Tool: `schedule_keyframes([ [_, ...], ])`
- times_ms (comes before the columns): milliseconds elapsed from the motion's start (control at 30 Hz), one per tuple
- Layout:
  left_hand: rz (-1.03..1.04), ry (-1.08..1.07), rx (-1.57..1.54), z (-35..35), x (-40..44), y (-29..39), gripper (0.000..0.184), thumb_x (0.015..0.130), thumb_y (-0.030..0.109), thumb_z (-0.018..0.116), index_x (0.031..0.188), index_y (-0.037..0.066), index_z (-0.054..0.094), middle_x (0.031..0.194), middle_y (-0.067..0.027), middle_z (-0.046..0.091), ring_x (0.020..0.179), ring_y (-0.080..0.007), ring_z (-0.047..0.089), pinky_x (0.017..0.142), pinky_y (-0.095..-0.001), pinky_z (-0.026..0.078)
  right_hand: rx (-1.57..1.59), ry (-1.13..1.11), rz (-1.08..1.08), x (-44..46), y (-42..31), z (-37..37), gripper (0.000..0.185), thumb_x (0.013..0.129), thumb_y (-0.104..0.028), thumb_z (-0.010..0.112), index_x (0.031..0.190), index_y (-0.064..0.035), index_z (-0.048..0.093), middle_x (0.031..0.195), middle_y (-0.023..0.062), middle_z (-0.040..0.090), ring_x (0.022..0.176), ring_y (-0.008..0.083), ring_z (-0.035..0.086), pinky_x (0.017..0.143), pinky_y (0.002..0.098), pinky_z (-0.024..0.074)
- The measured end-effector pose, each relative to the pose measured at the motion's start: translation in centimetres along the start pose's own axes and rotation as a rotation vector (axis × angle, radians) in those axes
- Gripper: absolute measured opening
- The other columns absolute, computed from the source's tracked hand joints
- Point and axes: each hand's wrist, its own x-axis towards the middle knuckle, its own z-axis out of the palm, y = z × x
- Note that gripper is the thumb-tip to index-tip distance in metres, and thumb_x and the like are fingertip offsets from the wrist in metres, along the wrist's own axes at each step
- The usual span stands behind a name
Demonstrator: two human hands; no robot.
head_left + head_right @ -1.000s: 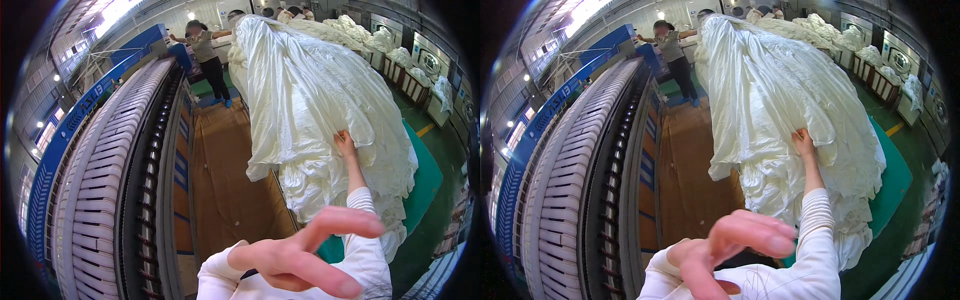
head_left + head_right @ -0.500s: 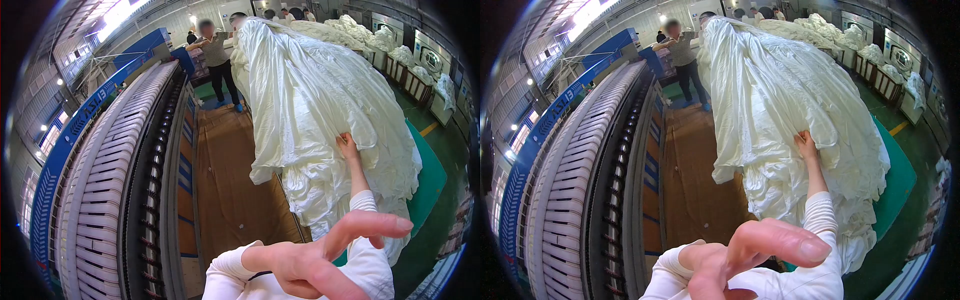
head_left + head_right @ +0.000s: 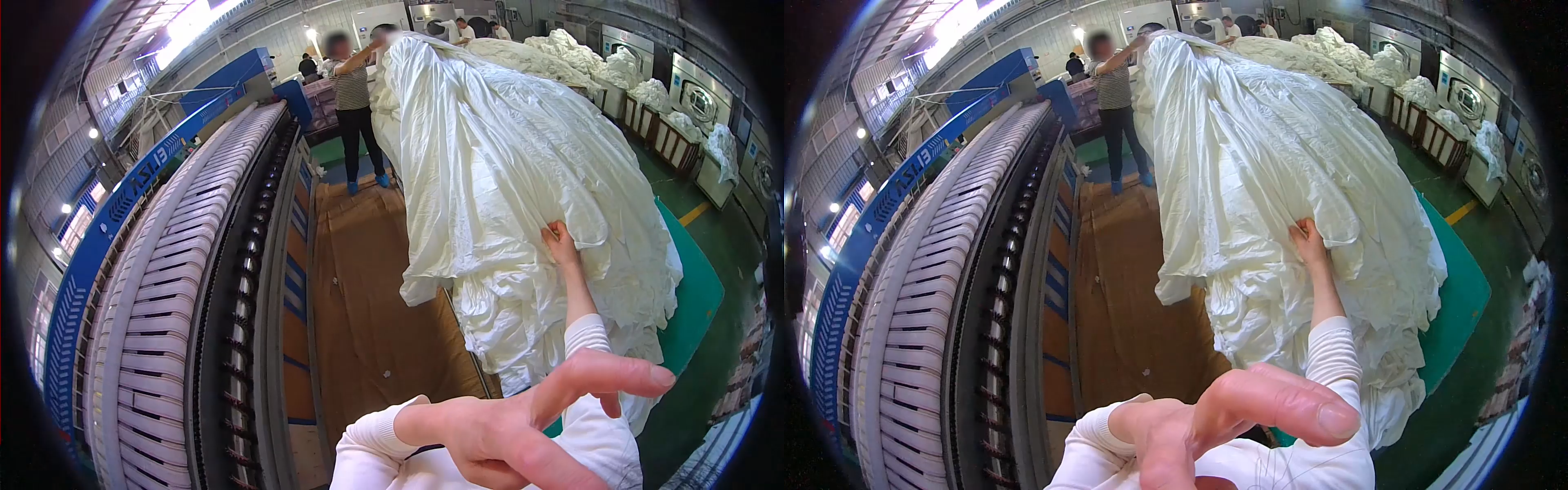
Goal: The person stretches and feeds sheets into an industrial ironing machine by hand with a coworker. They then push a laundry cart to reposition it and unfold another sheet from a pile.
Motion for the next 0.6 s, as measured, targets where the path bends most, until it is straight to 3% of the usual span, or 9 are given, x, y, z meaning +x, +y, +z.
schedule_keyframes([
  [100,0.152,-0.202,-0.048,-2.3,-0.2,-2.8,0.025,0.093,0.026,0.051,0.102,0.013,0.069,0.130,-0.0287,0.038,0.113,-0.0370,0.045,0.088,-0.0413,0.038,-0.001,0.008,0.015,-0.3,-1.4,0.0,0.021,0.081,-0.021,0.065,0.087,-0.0027,0.056,0.076,0.0049,0.059,0.072,0.0138,0.054,0.068,0.0288,0.0440],
  [233,0.129,-0.165,-0.044,-2.1,-0.7,-3.0,0.023,0.093,0.024,0.052,0.105,0.013,0.069,0.131,-0.0299,0.035,0.114,-0.0373,0.044,0.088,-0.0412,0.039,0.058,-0.029,0.039,-0.1,-0.6,0.0,0.018,0.084,-0.018,0.063,0.089,-0.0027,0.055,0.077,0.0039,0.059,0.072,0.0114,0.054,0.067,0.0263,0.0438],
  [333,-0.087,-0.091,-0.132,-2.0,-1.1,-0.7,0.021,0.092,0.025,0.054,0.103,0.015,0.069,0.131,-0.0300,0.035,0.116,-0.0374,0.043,0.088,-0.0405,0.039,0.122,-0.061,0.073,0.0,-0.2,0.0,0.016,0.085,-0.015,0.062,0.091,-0.0023,0.055,0.079,0.0035,0.059,0.072,0.0102,0.054,0.067,0.0248,0.0440],
  [400,-0.078,-0.114,-0.098,-2.3,-1.3,-0.8,0.020,0.092,0.025,0.054,0.103,0.017,0.069,0.132,-0.0298,0.035,0.117,-0.0375,0.043,0.088,-0.0402,0.039,0.136,-0.066,0.087,0.0,-0.3,0.0,0.016,0.085,-0.015,0.062,0.092,-0.0021,0.055,0.079,0.0035,0.059,0.073,0.0100,0.054,0.067,0.0247,0.0442],
  [500,0.158,-0.222,0.049,-3.3,-1.4,-3.5,0.020,0.092,0.027,0.053,0.102,0.020,0.069,0.131,-0.0294,0.035,0.118,-0.0378,0.043,0.088,-0.0400,0.040,0.126,-0.066,0.090,0.1,-0.4,0.0,0.017,0.085,-0.015,0.062,0.092,-0.0022,0.055,0.079,0.0033,0.059,0.072,0.0099,0.054,0.067,0.0245,0.0440],
  [600,0.111,-0.240,0.034,-3.7,-1.6,-3.3,0.021,0.093,0.028,0.052,0.102,0.020,0.069,0.132,-0.0295,0.035,0.118,-0.0380,0.043,0.087,-0.0398,0.040,0.111,-0.070,0.085,0.2,-0.4,-0.1,0.016,0.085,-0.016,0.062,0.091,-0.0025,0.055,0.079,0.0026,0.059,0.072,0.0097,0.054,0.067,0.0243,0.0437],
])
